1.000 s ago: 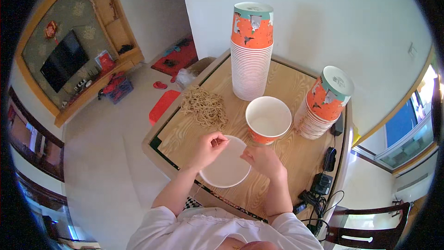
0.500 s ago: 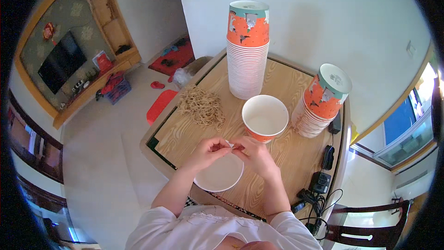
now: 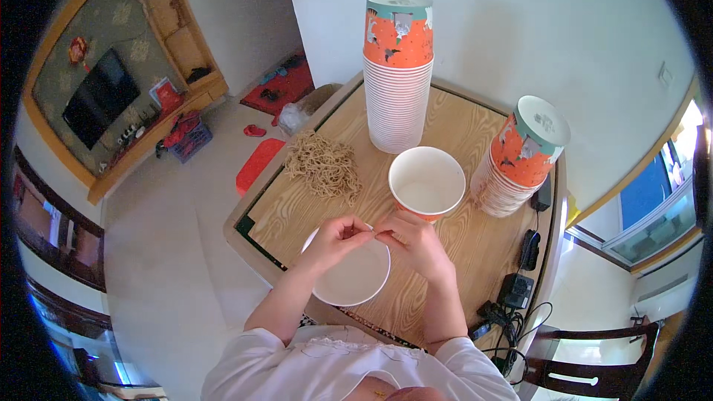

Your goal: Securing stacks of paper bowls with rubber bands.

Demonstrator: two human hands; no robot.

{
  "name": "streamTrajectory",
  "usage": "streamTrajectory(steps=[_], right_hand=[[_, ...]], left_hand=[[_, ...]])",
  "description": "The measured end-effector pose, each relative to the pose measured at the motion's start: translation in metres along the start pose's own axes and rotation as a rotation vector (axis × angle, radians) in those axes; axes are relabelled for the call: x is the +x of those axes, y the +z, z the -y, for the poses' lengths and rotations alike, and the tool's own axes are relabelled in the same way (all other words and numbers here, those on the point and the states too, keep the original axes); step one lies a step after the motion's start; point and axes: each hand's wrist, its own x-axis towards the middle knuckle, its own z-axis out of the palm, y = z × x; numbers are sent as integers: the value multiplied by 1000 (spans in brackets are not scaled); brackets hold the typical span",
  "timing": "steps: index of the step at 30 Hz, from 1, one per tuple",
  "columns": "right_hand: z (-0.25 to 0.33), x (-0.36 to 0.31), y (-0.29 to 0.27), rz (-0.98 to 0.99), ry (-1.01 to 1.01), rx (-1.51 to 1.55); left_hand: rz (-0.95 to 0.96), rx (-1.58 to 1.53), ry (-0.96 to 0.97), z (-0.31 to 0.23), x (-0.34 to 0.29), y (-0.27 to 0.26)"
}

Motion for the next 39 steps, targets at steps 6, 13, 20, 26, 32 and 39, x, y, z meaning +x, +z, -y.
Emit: streamTrajectory(steps=[6,13,20,26,32,39], right_hand=[[1,-2,0,-13,-25,-72],[1,-3,6,7,41,-85],[-10,-3,13,78,156,-150],[-39,-12,14,135,260,-264],[-49,-15,22,384,403,-386],[-52,-19,21,375,366,-378]], left_hand=[[-73,12,79,6,1,2],[-196,197,178,1,-6,6],[-253,490,363,-3,-6,12],[-206,877,273,16,3,7],[-203,977,261,17,4,8],[-185,930,310,24,5,7]])
